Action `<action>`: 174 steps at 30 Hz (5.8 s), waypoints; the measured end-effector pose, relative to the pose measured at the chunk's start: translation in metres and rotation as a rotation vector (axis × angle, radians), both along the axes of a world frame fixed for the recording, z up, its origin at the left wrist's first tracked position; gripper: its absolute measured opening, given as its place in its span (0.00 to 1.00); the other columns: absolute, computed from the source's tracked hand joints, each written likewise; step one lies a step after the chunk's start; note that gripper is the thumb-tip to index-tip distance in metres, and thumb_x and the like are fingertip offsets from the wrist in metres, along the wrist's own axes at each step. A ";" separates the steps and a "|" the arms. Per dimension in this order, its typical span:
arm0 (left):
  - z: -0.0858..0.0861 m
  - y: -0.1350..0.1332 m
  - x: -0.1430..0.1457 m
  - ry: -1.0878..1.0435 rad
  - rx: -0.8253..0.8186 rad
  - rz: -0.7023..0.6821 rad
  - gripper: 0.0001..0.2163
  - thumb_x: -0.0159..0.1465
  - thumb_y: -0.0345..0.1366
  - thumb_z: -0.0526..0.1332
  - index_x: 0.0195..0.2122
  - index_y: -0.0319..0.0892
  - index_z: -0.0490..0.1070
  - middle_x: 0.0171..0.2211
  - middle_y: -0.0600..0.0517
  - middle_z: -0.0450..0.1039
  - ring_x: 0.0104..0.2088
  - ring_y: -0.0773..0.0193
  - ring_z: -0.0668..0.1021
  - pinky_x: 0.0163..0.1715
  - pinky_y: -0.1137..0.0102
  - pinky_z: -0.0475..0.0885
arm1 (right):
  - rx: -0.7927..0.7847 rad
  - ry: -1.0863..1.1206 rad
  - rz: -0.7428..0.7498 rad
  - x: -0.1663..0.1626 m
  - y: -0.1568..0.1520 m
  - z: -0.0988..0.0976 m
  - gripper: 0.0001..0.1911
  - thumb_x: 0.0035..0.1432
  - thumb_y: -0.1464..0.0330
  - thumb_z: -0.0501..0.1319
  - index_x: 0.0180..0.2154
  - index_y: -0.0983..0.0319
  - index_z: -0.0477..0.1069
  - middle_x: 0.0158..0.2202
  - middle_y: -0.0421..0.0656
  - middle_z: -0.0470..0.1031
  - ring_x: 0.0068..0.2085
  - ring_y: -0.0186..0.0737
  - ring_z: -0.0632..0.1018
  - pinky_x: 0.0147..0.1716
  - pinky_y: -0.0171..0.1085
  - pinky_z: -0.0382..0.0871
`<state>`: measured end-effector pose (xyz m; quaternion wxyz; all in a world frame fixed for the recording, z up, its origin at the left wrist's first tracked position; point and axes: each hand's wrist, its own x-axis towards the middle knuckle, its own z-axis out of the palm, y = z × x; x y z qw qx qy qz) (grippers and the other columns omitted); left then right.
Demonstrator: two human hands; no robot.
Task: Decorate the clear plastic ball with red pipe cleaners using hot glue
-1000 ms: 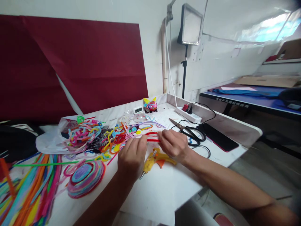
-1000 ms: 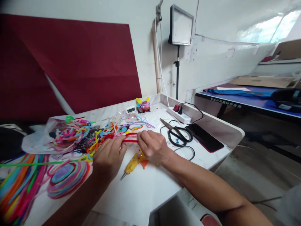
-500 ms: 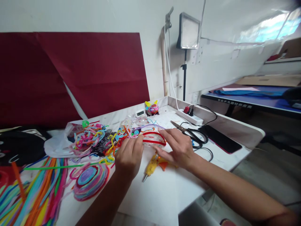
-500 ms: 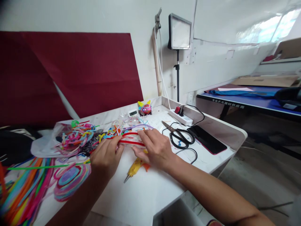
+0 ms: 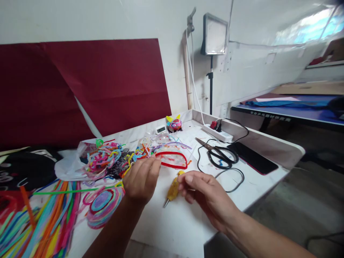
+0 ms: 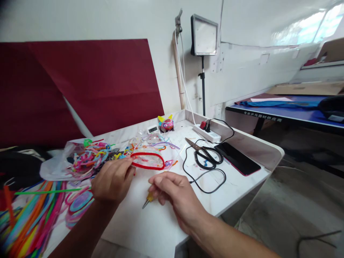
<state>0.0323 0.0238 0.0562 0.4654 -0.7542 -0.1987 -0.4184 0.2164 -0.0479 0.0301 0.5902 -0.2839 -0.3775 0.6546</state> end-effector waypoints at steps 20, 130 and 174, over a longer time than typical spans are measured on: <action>-0.005 -0.009 0.017 0.102 0.061 -0.008 0.05 0.63 0.27 0.59 0.40 0.37 0.70 0.31 0.45 0.81 0.32 0.59 0.82 0.35 0.67 0.75 | -0.241 0.664 -0.199 -0.066 0.034 0.014 0.09 0.40 0.68 0.74 0.23 0.63 0.75 0.25 0.38 0.76 0.29 0.33 0.75 0.35 0.33 0.70; -0.004 0.006 0.062 -1.564 -1.623 -0.881 0.14 0.50 0.37 0.72 0.34 0.34 0.75 0.31 0.44 0.80 0.34 0.53 0.83 0.39 0.59 0.78 | 0.935 -0.933 -0.488 0.023 0.088 0.016 0.03 0.58 0.70 0.62 0.33 0.60 0.74 0.33 0.43 0.74 0.37 0.41 0.75 0.39 0.40 0.66; -0.004 0.004 0.060 -1.284 -1.820 -0.758 0.07 0.50 0.32 0.70 0.28 0.35 0.75 0.24 0.51 0.76 0.27 0.68 0.76 0.34 0.72 0.73 | 0.974 -0.841 -0.408 0.035 0.091 -0.002 0.10 0.59 0.78 0.59 0.39 0.61 0.75 0.33 0.43 0.73 0.34 0.36 0.74 0.33 0.36 0.69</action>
